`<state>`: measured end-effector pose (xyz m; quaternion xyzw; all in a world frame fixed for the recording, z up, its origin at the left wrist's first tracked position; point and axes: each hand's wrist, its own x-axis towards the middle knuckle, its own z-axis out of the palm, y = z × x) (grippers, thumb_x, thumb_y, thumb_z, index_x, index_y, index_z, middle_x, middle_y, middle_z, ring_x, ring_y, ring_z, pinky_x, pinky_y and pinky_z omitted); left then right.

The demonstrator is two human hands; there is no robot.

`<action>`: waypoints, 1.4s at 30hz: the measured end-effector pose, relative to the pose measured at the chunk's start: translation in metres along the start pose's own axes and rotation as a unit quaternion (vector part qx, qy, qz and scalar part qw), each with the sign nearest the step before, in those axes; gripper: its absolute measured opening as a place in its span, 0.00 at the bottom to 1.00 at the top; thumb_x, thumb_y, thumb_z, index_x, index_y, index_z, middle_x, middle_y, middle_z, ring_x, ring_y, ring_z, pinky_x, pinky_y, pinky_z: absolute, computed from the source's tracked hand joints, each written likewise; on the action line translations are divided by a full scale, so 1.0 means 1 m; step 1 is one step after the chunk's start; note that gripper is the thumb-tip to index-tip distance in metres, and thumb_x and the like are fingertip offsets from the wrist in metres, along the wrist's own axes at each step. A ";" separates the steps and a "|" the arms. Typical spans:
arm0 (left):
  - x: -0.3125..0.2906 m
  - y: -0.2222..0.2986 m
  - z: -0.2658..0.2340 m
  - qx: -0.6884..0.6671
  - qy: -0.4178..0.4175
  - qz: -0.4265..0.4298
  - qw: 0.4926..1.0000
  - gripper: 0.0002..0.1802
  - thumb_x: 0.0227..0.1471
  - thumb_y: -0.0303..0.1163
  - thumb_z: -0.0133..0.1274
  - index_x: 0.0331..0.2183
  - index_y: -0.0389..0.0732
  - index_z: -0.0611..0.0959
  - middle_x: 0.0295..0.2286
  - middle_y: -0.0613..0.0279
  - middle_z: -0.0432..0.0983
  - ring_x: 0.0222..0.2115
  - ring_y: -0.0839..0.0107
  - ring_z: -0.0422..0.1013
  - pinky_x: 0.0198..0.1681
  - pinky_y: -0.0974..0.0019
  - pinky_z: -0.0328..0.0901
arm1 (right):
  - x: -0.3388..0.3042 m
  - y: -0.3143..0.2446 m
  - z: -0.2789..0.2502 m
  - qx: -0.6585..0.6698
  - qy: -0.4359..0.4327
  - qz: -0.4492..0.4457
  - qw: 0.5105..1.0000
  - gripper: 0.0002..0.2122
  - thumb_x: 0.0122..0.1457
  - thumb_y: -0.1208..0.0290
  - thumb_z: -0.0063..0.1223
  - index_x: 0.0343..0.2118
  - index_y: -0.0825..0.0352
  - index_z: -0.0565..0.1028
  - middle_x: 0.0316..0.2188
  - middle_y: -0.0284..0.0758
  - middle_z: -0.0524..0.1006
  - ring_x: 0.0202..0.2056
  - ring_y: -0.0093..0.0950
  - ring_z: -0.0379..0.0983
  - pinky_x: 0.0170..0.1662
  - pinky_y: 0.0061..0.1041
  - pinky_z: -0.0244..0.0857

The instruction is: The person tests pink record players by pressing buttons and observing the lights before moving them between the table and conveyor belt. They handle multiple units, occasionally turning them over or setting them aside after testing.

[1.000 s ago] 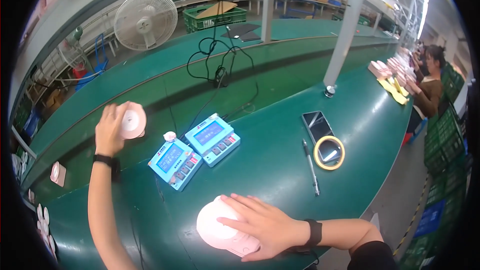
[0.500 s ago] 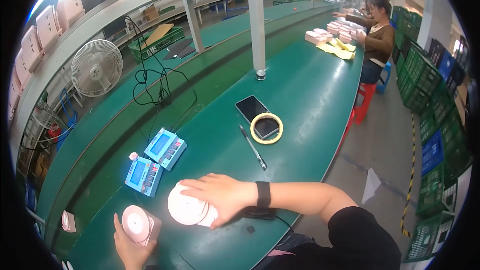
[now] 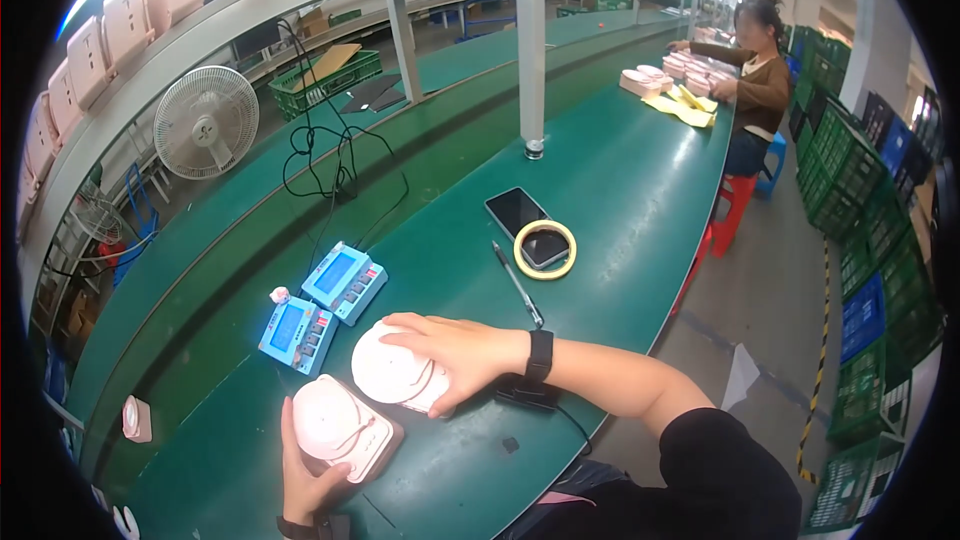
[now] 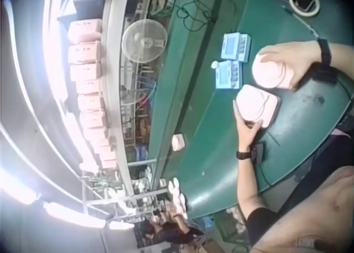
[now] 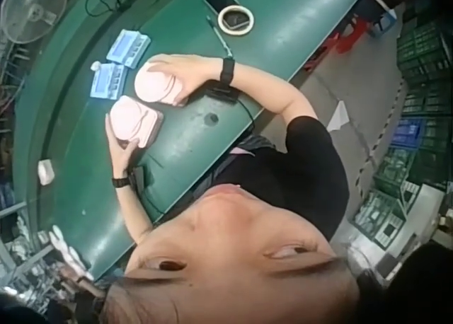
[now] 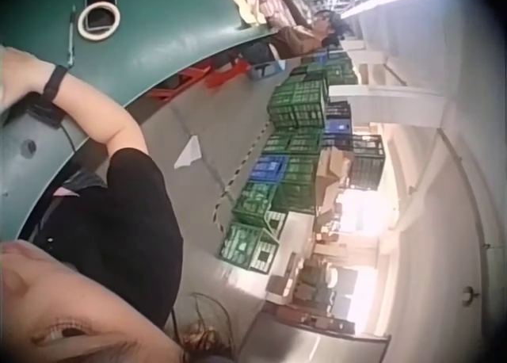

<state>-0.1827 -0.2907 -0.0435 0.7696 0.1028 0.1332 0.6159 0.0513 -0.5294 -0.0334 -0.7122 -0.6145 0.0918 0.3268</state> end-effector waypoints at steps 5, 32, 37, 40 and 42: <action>0.000 -0.008 0.007 -0.018 0.022 0.013 1.000 0.67 0.29 0.35 0.69 0.64 0.38 0.45 0.56 0.48 0.59 0.55 0.59 0.63 0.57 0.61 0.61 | -0.002 0.005 0.003 0.024 0.014 -0.030 0.999 0.51 0.34 0.58 0.71 0.62 0.67 0.54 0.63 0.54 0.48 0.62 0.50 0.51 0.63 0.39 0.49; 0.001 0.006 0.012 -0.051 0.018 -0.021 0.998 0.64 0.30 0.29 0.67 0.63 0.35 0.46 0.56 0.46 0.57 0.57 0.58 0.59 0.59 0.57 0.57 | -0.002 0.008 0.005 0.011 0.020 -0.034 0.999 0.50 0.35 0.54 0.71 0.62 0.66 0.56 0.63 0.54 0.48 0.62 0.51 0.50 0.63 0.39 0.50; -0.001 0.007 0.012 -0.057 0.021 -0.032 0.998 0.64 0.30 0.29 0.68 0.63 0.35 0.46 0.56 0.47 0.57 0.57 0.58 0.59 0.59 0.57 0.57 | -0.001 0.008 0.007 -0.001 0.028 -0.044 0.999 0.51 0.34 0.52 0.72 0.61 0.68 0.57 0.63 0.55 0.49 0.61 0.52 0.52 0.63 0.39 0.51; -0.002 0.004 0.012 -0.062 0.029 -0.020 0.997 0.64 0.30 0.30 0.68 0.63 0.37 0.46 0.56 0.48 0.58 0.56 0.59 0.60 0.57 0.59 0.59 | 0.001 0.008 0.005 0.007 0.015 -0.052 0.999 0.51 0.36 0.53 0.71 0.62 0.69 0.56 0.63 0.54 0.48 0.63 0.51 0.50 0.64 0.39 0.49; -0.001 -0.002 0.011 -0.057 0.030 0.007 0.998 0.65 0.30 0.33 0.69 0.64 0.40 0.47 0.56 0.50 0.59 0.54 0.62 0.64 0.53 0.64 0.64 | -0.001 0.011 0.000 0.018 -0.004 -0.056 0.998 0.50 0.39 0.54 0.70 0.63 0.69 0.54 0.64 0.54 0.47 0.65 0.49 0.46 0.65 0.38 0.45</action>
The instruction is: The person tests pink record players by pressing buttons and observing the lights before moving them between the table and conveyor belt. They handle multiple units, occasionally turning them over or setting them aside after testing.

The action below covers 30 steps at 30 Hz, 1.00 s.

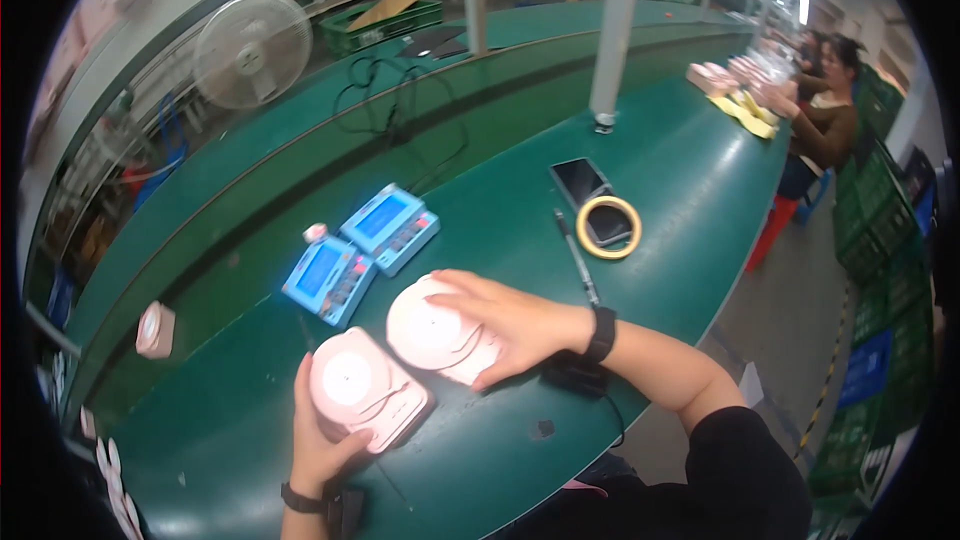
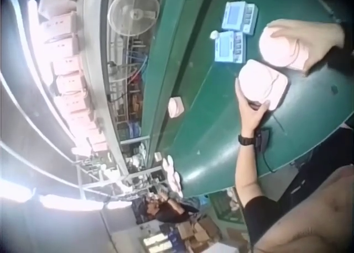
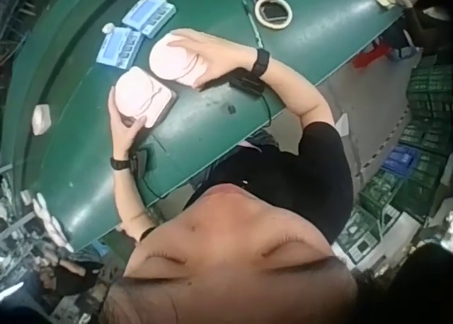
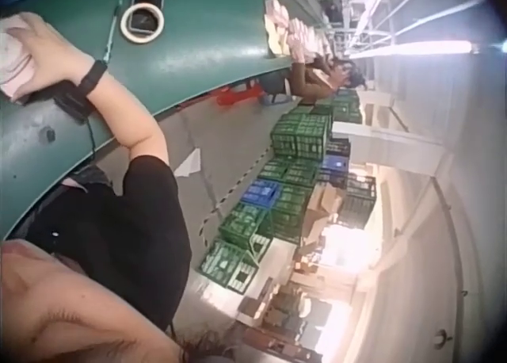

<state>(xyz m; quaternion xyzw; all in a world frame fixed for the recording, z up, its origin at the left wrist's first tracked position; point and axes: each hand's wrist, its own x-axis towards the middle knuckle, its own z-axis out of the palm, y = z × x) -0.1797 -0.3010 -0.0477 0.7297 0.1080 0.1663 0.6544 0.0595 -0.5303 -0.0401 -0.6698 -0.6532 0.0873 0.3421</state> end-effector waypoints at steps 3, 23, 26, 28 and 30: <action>0.002 -0.009 -0.009 0.044 -0.017 0.013 0.999 0.65 0.30 0.33 0.70 0.64 0.41 0.48 0.56 0.52 0.60 0.51 0.65 0.66 0.47 0.70 0.67 | 0.000 0.002 -0.013 0.075 -0.033 0.007 0.997 0.50 0.42 0.55 0.69 0.64 0.71 0.50 0.65 0.52 0.46 0.66 0.45 0.44 0.66 0.35 0.42; -0.004 0.002 -0.018 0.157 -0.011 -0.040 0.987 0.63 0.31 0.38 0.71 0.63 0.36 0.51 0.54 0.47 0.62 0.54 0.61 0.63 0.54 0.63 0.61 | 0.004 0.022 -0.016 0.365 -0.083 0.178 0.910 0.45 0.49 0.68 0.63 0.66 0.67 0.45 0.66 0.42 0.50 0.67 0.32 0.43 0.67 0.28 0.35; -0.003 0.002 -0.017 0.165 -0.012 -0.040 0.985 0.63 0.31 0.39 0.71 0.63 0.36 0.51 0.54 0.47 0.62 0.50 0.63 0.67 0.46 0.67 0.65 | 0.003 0.023 -0.016 0.361 -0.080 0.187 0.910 0.46 0.48 0.68 0.63 0.66 0.67 0.45 0.66 0.42 0.50 0.67 0.32 0.43 0.67 0.28 0.35; -0.004 0.002 -0.019 0.171 -0.011 -0.041 0.984 0.63 0.31 0.39 0.71 0.63 0.37 0.51 0.54 0.48 0.63 0.48 0.64 0.68 0.42 0.69 0.68 | 0.004 0.024 -0.014 0.359 -0.082 0.185 0.911 0.46 0.48 0.68 0.63 0.66 0.66 0.45 0.65 0.42 0.50 0.67 0.32 0.44 0.67 0.28 0.36; -0.005 0.000 -0.021 0.157 -0.019 -0.062 0.985 0.64 0.31 0.39 0.70 0.64 0.37 0.50 0.55 0.47 0.61 0.44 0.67 0.71 0.34 0.74 0.67 | 0.003 0.025 -0.015 0.353 -0.081 0.182 0.914 0.46 0.49 0.69 0.63 0.66 0.66 0.45 0.65 0.42 0.52 0.66 0.32 0.47 0.67 0.29 0.39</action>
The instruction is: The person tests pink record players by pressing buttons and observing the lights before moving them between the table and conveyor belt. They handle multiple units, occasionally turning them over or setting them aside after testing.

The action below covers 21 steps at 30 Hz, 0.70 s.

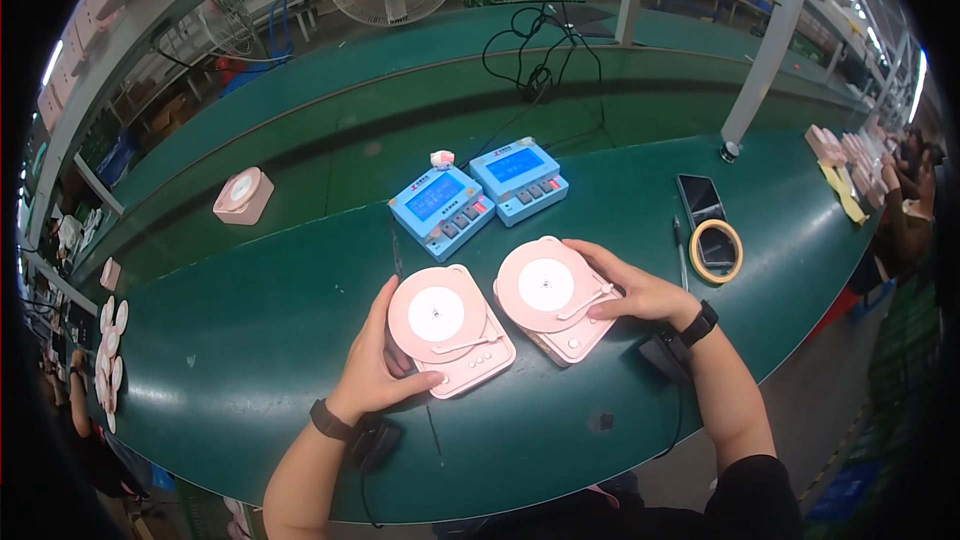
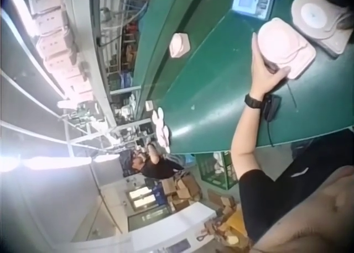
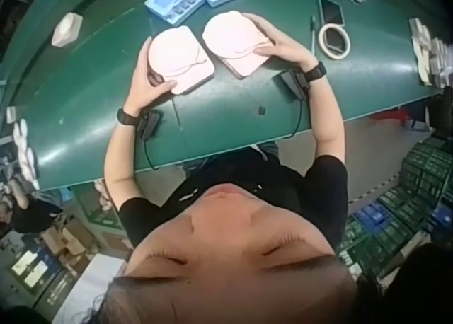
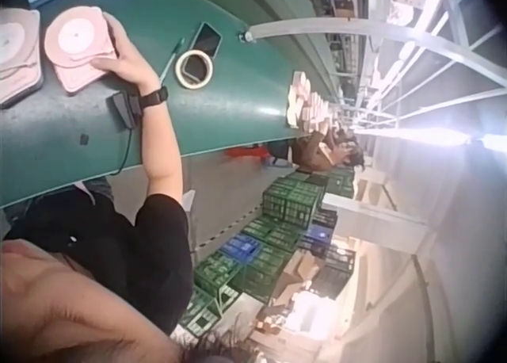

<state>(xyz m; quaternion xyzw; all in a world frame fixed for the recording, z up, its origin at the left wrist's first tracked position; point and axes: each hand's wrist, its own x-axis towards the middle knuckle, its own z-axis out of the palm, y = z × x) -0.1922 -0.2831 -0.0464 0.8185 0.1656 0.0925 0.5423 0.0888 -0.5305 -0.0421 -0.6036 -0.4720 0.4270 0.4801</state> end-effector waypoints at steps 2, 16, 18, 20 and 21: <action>0.001 -0.004 0.000 -0.007 -0.006 -0.009 1.000 0.64 0.31 0.39 0.70 0.64 0.37 0.49 0.55 0.47 0.61 0.42 0.69 0.72 0.30 0.76 0.67 | -0.001 0.001 -0.001 0.006 -0.003 0.001 1.000 0.46 0.49 0.70 0.63 0.66 0.66 0.45 0.65 0.42 0.51 0.66 0.32 0.46 0.67 0.29 0.38; 0.002 -0.012 0.003 -0.136 0.022 0.046 0.989 0.53 0.45 0.36 0.59 0.64 0.36 0.47 0.59 0.46 0.53 0.40 0.71 0.73 0.27 0.79 0.66 | -0.003 -0.002 -0.004 0.111 -0.010 0.011 0.994 0.49 0.44 0.74 0.62 0.67 0.65 0.42 0.68 0.41 0.44 0.69 0.32 0.36 0.68 0.28 0.28; 0.001 -0.013 0.001 -0.137 0.024 0.040 0.990 0.53 0.45 0.36 0.59 0.64 0.36 0.47 0.59 0.46 0.53 0.41 0.71 0.73 0.27 0.79 0.66 | -0.001 -0.002 -0.002 0.094 -0.014 0.010 0.995 0.49 0.43 0.73 0.62 0.67 0.65 0.42 0.68 0.41 0.44 0.69 0.32 0.36 0.68 0.28 0.28; 0.000 -0.014 0.000 -0.131 0.026 0.044 0.990 0.52 0.45 0.36 0.59 0.64 0.36 0.47 0.59 0.46 0.55 0.40 0.71 0.73 0.27 0.79 0.66 | -0.001 -0.004 0.001 0.057 -0.018 0.010 0.998 0.49 0.43 0.73 0.62 0.67 0.65 0.42 0.67 0.41 0.44 0.69 0.32 0.36 0.68 0.28 0.28; 0.000 -0.014 0.000 -0.128 0.027 0.046 0.990 0.52 0.45 0.35 0.59 0.64 0.36 0.47 0.58 0.46 0.56 0.40 0.71 0.73 0.27 0.79 0.66 | -0.001 -0.003 0.001 0.058 -0.018 0.011 0.998 0.49 0.43 0.73 0.62 0.67 0.65 0.42 0.67 0.41 0.44 0.69 0.32 0.36 0.68 0.28 0.28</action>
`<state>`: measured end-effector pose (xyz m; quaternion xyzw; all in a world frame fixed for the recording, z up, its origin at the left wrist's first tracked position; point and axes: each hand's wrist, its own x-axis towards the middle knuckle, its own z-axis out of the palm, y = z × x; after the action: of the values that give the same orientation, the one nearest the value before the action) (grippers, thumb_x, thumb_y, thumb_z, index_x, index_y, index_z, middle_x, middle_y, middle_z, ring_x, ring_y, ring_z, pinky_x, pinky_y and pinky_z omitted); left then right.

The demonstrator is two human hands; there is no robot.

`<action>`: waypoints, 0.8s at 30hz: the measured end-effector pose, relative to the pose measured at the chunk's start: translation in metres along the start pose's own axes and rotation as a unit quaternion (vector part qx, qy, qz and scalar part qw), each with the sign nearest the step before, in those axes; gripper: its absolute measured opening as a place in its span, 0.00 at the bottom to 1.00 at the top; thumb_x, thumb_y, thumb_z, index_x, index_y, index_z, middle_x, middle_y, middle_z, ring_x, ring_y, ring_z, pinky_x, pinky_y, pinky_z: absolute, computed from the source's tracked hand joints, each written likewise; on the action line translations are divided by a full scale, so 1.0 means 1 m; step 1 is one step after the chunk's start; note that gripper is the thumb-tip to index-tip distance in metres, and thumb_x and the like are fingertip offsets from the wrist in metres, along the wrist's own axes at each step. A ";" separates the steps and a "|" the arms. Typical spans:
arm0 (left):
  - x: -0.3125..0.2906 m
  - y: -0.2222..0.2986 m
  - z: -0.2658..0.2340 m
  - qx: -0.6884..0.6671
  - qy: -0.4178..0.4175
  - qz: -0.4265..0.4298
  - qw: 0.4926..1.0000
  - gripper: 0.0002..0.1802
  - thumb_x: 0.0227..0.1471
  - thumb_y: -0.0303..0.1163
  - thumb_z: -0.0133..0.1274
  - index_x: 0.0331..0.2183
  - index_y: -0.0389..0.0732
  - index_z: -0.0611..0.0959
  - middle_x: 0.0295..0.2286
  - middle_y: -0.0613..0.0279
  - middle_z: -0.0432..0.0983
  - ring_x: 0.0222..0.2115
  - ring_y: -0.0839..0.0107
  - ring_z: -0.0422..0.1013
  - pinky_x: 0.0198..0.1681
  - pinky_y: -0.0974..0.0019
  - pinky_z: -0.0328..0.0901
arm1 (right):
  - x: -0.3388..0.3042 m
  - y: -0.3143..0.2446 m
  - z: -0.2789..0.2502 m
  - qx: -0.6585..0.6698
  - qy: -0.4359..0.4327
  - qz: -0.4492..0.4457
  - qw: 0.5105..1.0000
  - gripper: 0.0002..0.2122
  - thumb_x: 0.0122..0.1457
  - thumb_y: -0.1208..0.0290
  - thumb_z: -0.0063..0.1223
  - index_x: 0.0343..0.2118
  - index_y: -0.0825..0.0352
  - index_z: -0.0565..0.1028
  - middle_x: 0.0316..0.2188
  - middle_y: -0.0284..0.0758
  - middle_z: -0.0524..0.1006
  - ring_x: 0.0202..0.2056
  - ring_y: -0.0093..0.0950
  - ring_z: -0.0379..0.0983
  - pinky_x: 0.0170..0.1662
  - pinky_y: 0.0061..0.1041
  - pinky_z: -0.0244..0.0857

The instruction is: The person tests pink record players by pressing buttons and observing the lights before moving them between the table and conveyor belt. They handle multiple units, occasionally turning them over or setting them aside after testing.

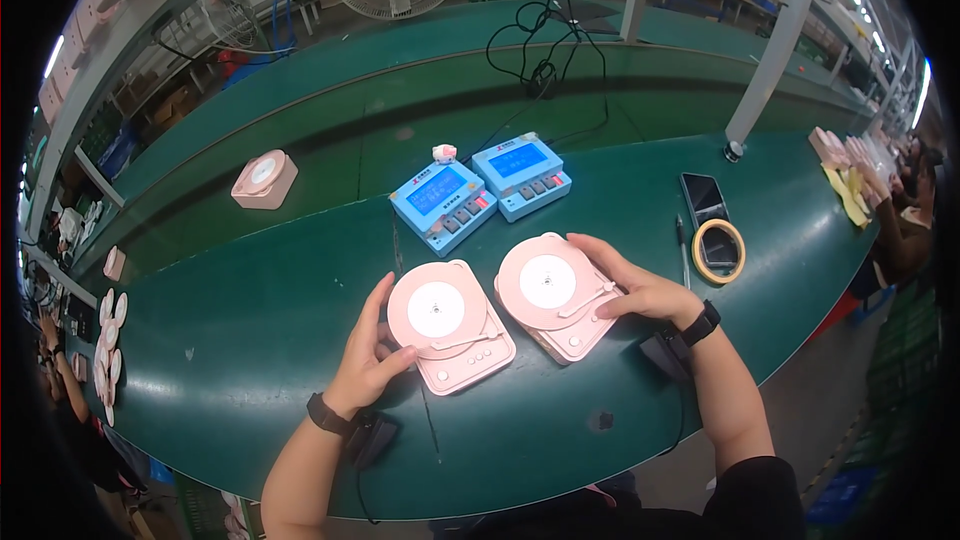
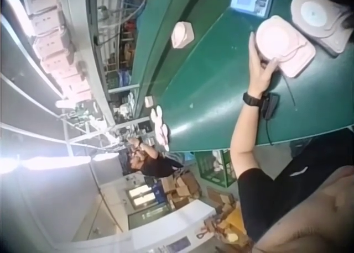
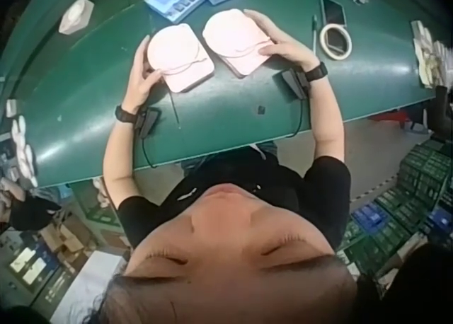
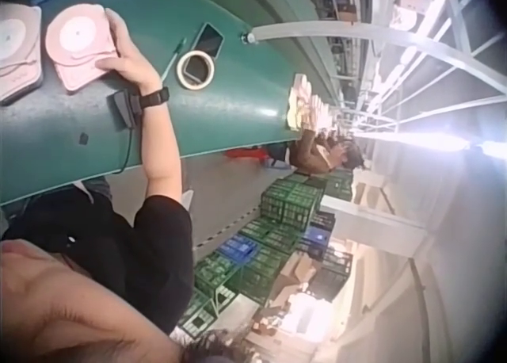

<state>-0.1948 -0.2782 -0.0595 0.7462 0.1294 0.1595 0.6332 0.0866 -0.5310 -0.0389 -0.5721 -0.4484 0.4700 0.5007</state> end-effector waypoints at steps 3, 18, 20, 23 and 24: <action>0.000 0.002 0.002 -0.005 -0.002 -0.006 1.000 0.52 0.45 0.36 0.59 0.64 0.36 0.48 0.57 0.47 0.58 0.40 0.71 0.73 0.27 0.78 0.66 | 0.000 0.001 -0.001 -0.010 0.010 -0.012 1.000 0.49 0.43 0.72 0.62 0.66 0.65 0.43 0.67 0.41 0.45 0.69 0.32 0.37 0.68 0.28 0.28; 0.002 -0.001 0.003 0.003 0.010 -0.005 1.000 0.50 0.47 0.37 0.58 0.63 0.35 0.49 0.54 0.50 0.63 0.38 0.74 0.73 0.26 0.80 0.63 | 0.001 0.004 0.003 -0.039 0.023 -0.034 0.998 0.49 0.41 0.72 0.62 0.66 0.65 0.44 0.66 0.41 0.47 0.68 0.33 0.41 0.68 0.29 0.33; 0.002 -0.001 0.003 0.005 0.010 -0.004 1.000 0.49 0.47 0.37 0.59 0.63 0.36 0.50 0.53 0.50 0.64 0.38 0.75 0.73 0.26 0.80 0.63 | 0.001 0.004 0.002 -0.044 0.017 -0.034 0.998 0.48 0.42 0.74 0.61 0.66 0.65 0.44 0.66 0.41 0.48 0.67 0.33 0.41 0.68 0.29 0.35; 0.001 -0.002 0.003 0.003 0.007 -0.005 1.000 0.49 0.47 0.36 0.59 0.63 0.36 0.50 0.53 0.50 0.64 0.37 0.75 0.73 0.26 0.80 0.63 | 0.001 0.003 0.003 -0.052 0.020 -0.038 0.998 0.48 0.42 0.74 0.61 0.66 0.65 0.44 0.66 0.41 0.48 0.67 0.33 0.42 0.68 0.29 0.35; 0.001 -0.002 0.003 0.002 0.005 -0.006 1.000 0.49 0.47 0.36 0.59 0.63 0.36 0.51 0.53 0.51 0.65 0.37 0.76 0.73 0.26 0.80 0.63 | 0.001 0.004 0.004 -0.052 0.020 -0.038 0.998 0.48 0.42 0.74 0.61 0.66 0.65 0.44 0.66 0.41 0.48 0.67 0.33 0.42 0.68 0.29 0.35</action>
<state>-0.1932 -0.2800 -0.0620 0.7459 0.1380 0.1592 0.6318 0.0831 -0.5299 -0.0427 -0.5892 -0.4838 0.4149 0.4966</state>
